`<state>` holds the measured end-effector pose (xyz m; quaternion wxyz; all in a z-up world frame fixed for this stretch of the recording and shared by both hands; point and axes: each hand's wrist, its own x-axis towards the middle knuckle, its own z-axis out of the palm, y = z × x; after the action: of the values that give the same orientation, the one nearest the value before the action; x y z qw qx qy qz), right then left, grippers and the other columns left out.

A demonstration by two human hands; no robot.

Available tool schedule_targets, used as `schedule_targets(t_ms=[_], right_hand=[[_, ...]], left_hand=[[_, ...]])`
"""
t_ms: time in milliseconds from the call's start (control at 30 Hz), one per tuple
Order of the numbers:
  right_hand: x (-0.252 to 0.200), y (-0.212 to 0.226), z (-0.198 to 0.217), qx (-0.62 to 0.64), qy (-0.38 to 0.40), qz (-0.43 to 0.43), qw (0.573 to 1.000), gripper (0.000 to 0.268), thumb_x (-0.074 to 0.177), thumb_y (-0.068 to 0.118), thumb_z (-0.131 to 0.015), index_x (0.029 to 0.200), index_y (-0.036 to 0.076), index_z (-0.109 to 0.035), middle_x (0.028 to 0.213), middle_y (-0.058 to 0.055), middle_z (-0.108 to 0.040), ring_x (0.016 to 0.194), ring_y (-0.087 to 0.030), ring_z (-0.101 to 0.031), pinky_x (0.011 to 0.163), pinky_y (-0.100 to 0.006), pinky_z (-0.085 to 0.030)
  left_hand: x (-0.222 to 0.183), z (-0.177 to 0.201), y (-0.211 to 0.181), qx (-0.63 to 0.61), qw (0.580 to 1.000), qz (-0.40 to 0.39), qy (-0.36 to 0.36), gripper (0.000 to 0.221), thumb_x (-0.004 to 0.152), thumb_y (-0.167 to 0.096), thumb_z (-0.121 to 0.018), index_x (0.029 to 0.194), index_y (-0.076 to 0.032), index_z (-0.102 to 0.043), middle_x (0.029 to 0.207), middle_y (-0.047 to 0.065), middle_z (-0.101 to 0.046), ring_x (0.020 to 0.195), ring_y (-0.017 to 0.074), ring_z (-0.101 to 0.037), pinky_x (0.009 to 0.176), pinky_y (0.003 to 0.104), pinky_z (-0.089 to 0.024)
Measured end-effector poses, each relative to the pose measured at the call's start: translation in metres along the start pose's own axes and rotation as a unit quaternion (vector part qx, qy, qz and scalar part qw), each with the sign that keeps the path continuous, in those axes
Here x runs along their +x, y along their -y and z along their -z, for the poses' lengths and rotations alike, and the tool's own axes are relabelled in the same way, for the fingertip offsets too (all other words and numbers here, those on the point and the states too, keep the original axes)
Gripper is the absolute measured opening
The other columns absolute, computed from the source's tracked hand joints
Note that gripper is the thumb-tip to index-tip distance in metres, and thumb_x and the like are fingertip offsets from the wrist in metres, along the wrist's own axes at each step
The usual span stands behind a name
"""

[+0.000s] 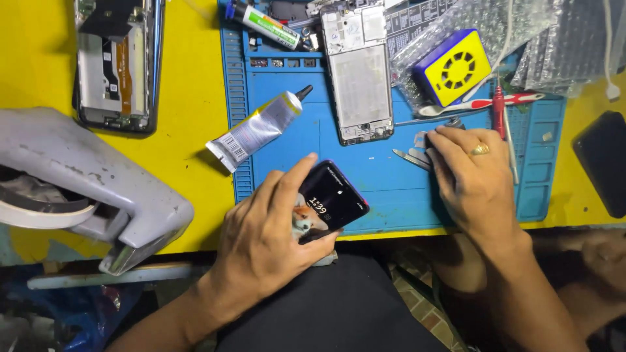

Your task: Applying adhesive tape to the frame of a smartphone during a repair process and testing the screen functionality.

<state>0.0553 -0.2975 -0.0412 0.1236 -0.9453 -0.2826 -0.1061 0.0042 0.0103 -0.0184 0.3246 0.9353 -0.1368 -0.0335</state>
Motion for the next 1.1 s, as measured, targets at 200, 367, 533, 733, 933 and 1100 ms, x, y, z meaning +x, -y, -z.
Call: schedule_targets(t_ms=[200, 367, 533, 733, 933, 1100], right_hand=[[0.004, -0.012, 0.002, -0.001, 0.046, 0.026, 0.999, 0.017, 0.104, 0.001, -0.078, 0.12, -0.002, -0.074, 0.11, -0.011, -0.071, 0.087, -0.032, -0.057, 0.076, -0.045, -0.044], [0.005, -0.031, -0.004, 0.005, 0.068, 0.022, 0.997, 0.029, 0.102, 0.009, -0.082, 0.128, 0.0, -0.074, 0.103, -0.011, -0.066, 0.088, -0.033, -0.058, 0.08, -0.046, -0.045], [0.021, -0.016, 0.019, 0.144, 0.102, -0.056, 0.983, 0.029, 0.097, 0.002, -0.081, 0.123, -0.005, -0.072, 0.094, -0.014, -0.064, 0.091, -0.031, -0.057, 0.088, -0.042, -0.047], [0.018, 0.026, 0.038, 0.291, 0.078, -0.169, 0.938, 0.014, 0.095, -0.006, -0.073, 0.108, -0.002, -0.073, 0.101, -0.015, -0.07, 0.095, -0.023, -0.062, 0.09, -0.032, -0.048], [-0.006, 0.069, 0.035, 0.634, 0.098, -0.259, 0.722, 0.009, 0.093, 0.001, -0.065, 0.102, 0.0, -0.067, 0.088, -0.015, -0.067, 0.066, -0.022, -0.075, 0.061, -0.028, -0.067], [-0.015, 0.081, 0.033, 0.693, 0.137, -0.315, 0.633, 0.017, 0.085, -0.003, -0.075, 0.102, -0.002, -0.075, 0.088, -0.017, -0.066, 0.065, -0.022, -0.072, 0.059, -0.026, -0.07]], left_hand=[[0.003, 0.002, -0.001, -0.01, 1.0, 0.007, 0.029, 0.104, 0.064, -0.042, -0.099, 0.15, -0.015, -0.047, 0.098, 0.002, -0.062, 0.074, 0.0251, -0.068, 0.059, 0.044, -0.056], [0.004, 0.003, -0.001, -0.006, 0.999, -0.015, 0.028, 0.101, 0.064, -0.045, -0.099, 0.147, -0.013, -0.052, 0.097, 0.002, -0.06, 0.071, 0.0231, -0.068, 0.059, 0.043, -0.056], [0.004, 0.005, -0.002, 0.007, 0.999, -0.048, 0.007, 0.093, 0.067, -0.053, -0.096, 0.142, -0.013, -0.058, 0.092, 0.001, -0.056, 0.064, 0.0192, -0.065, 0.058, 0.04, -0.055], [0.004, 0.013, -0.004, -0.021, 0.994, -0.042, 0.1, 0.099, 0.065, -0.061, -0.091, 0.144, -0.013, -0.055, 0.1, 0.005, -0.059, 0.07, 0.0319, -0.066, 0.058, 0.049, -0.055], [0.005, 0.022, -0.01, -0.042, 0.982, -0.04, 0.182, 0.097, 0.063, -0.064, -0.089, 0.142, -0.018, -0.055, 0.098, 0.005, -0.061, 0.076, 0.0331, -0.069, 0.054, 0.054, -0.054], [0.002, 0.024, -0.013, -0.049, 0.976, -0.045, 0.207, 0.099, 0.064, -0.064, -0.089, 0.143, -0.016, -0.055, 0.103, 0.005, -0.063, 0.077, 0.033, -0.07, 0.052, 0.054, -0.055]])
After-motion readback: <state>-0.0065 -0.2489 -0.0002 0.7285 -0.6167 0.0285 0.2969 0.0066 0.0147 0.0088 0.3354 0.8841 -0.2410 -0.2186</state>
